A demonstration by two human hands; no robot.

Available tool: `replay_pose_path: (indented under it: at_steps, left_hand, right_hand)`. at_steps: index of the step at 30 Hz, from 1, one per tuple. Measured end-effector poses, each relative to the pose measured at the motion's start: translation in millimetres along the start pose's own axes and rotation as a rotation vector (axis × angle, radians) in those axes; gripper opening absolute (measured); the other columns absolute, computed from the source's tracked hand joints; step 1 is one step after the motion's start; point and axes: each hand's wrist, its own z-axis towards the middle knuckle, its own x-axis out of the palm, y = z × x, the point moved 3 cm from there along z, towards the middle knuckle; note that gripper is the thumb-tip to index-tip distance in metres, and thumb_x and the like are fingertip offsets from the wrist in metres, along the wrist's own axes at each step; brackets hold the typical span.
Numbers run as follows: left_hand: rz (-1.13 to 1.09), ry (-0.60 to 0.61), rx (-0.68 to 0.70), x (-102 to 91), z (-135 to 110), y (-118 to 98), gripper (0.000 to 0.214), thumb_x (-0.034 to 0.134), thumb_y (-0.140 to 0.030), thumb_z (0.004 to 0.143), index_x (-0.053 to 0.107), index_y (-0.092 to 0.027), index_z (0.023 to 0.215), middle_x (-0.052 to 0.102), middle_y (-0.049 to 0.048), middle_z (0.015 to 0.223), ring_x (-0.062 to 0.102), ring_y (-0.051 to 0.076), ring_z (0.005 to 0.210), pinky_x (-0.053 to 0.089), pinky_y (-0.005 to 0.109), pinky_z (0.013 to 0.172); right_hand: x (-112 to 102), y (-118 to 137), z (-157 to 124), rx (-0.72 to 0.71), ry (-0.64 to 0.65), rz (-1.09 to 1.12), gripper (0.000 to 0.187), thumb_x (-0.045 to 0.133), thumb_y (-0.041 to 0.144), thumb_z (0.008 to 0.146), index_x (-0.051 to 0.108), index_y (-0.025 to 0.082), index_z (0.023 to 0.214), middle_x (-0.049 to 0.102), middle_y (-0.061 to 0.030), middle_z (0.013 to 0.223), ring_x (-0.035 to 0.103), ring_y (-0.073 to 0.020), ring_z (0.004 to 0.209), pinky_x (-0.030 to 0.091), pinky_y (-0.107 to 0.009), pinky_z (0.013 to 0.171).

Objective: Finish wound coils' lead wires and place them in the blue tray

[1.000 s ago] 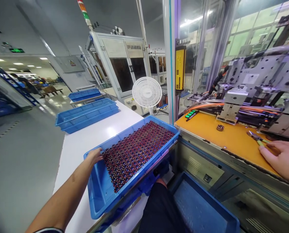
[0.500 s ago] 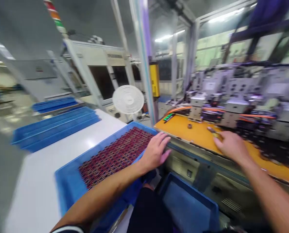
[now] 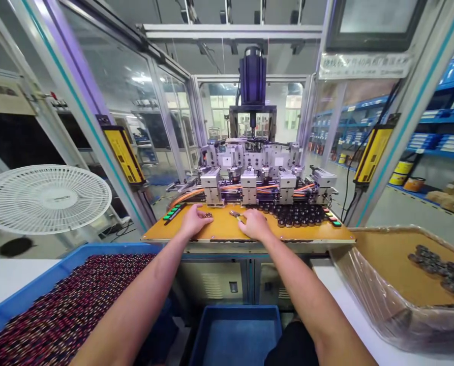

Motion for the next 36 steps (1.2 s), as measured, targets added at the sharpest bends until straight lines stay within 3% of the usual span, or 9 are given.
replay_pose_path:
  at_steps: [4, 8, 12, 16, 18, 21, 25, 33, 36]
  left_hand:
    - [-0.214, 0.004, 0.008, -2.3, -33, -6, 0.036, 0.065, -0.033, 0.092, 0.059, -0.016, 0.123, 0.067, 0.0085, 0.115, 0.068, 0.021, 0.095, 0.059, 0.042, 0.083]
    - [-0.447, 0.05, 0.042, -13.4, -107, 7, 0.062, 0.076, -0.035, 0.076, 0.048, -0.016, 0.128, 0.072, 0.0076, 0.105, 0.074, 0.019, 0.089, 0.06, 0.038, 0.086]
    - [-0.555, 0.08, 0.028, -25.3, -186, 24, 0.065, 0.082, -0.038, 0.064, 0.053, -0.018, 0.118, 0.075, 0.0098, 0.102, 0.074, 0.023, 0.097, 0.06, 0.038, 0.089]
    - [-0.501, 0.003, 0.177, -40.7, -247, 32, 0.049, 0.08, -0.023, 0.074, 0.06, -0.023, 0.119, 0.077, 0.0069, 0.106, 0.075, 0.019, 0.097, 0.062, 0.03, 0.085]
    - [-0.443, -0.034, 0.336, -48.6, -269, 30, 0.052, 0.076, -0.013, 0.078, 0.06, -0.028, 0.125, 0.076, 0.0042, 0.109, 0.075, 0.016, 0.098, 0.062, 0.026, 0.086]
    - [-0.411, -0.052, 0.473, -55.9, -288, 27, 0.065, 0.074, -0.003, 0.077, 0.058, -0.032, 0.132, 0.075, 0.0011, 0.109, 0.075, 0.013, 0.095, 0.061, 0.021, 0.087]
    - [-0.429, -0.045, 0.462, -54.7, -296, 26, 0.072, 0.073, 0.001, 0.075, 0.055, -0.032, 0.136, 0.074, 0.0014, 0.108, 0.074, 0.014, 0.095, 0.062, 0.022, 0.085]
    - [-0.631, 0.033, 0.247, -42.8, -298, 33, 0.064, 0.073, -0.005, 0.081, 0.052, -0.032, 0.136, 0.076, 0.004, 0.108, 0.075, 0.016, 0.097, 0.063, 0.024, 0.082]
    - [-0.656, 0.031, 0.212, -44.5, -300, 35, 0.063, 0.073, -0.006, 0.081, 0.052, -0.032, 0.135, 0.077, 0.0045, 0.107, 0.076, 0.018, 0.097, 0.064, 0.025, 0.081]
  right_hand:
    - [-1, 1, -3, -0.033, -0.008, 0.035, 0.029, 0.061, 0.037, 0.099, 0.063, 0.014, 0.116, 0.064, -0.0085, 0.118, 0.063, -0.0207, 0.107, 0.055, -0.043, 0.094]
    - [-3, 1, -2, -0.039, -0.058, 0.101, 0.028, 0.061, 0.037, 0.098, 0.064, 0.014, 0.114, 0.065, -0.0076, 0.114, 0.064, -0.0196, 0.103, 0.056, -0.041, 0.092]
    - [-17, 14, -11, -0.085, -0.169, 0.196, 0.024, 0.064, 0.029, 0.095, 0.065, 0.011, 0.112, 0.066, -0.0128, 0.117, 0.063, -0.0241, 0.112, 0.051, -0.047, 0.101]
    - [-48, 60, -65, -0.254, -0.222, 0.323, 0.032, 0.063, 0.029, 0.095, 0.063, 0.012, 0.122, 0.064, -0.0152, 0.129, 0.06, -0.0222, 0.12, 0.048, -0.038, 0.108]
    - [-65, 92, -109, -0.548, -0.182, 0.436, 0.036, 0.061, 0.034, 0.097, 0.062, 0.011, 0.125, 0.064, -0.0138, 0.129, 0.062, -0.0188, 0.116, 0.052, -0.031, 0.1]
    - [-77, 124, -165, -0.801, -0.037, 0.387, 0.019, 0.054, 0.024, 0.099, 0.066, 0.01, 0.104, 0.071, -0.0106, 0.104, 0.065, -0.0178, 0.094, 0.052, -0.028, 0.081]
    - [-69, 128, -198, -0.804, 0.165, 0.337, 0.023, 0.05, 0.01, 0.094, 0.061, 0.015, 0.074, 0.058, 0.0006, 0.063, 0.045, -0.0118, 0.055, 0.035, -0.026, 0.055]
    - [-65, 130, -223, -0.799, 0.061, 0.51, 0.03, 0.044, 0.011, 0.099, 0.066, 0.012, 0.078, 0.045, 0.0034, 0.049, 0.03, -0.0108, 0.044, 0.023, -0.029, 0.047]
    - [-58, 132, -230, -0.776, 0.121, 0.547, 0.03, 0.044, 0.015, 0.101, 0.067, 0.014, 0.082, 0.049, 0.0025, 0.048, 0.033, -0.0106, 0.043, 0.025, -0.028, 0.045]
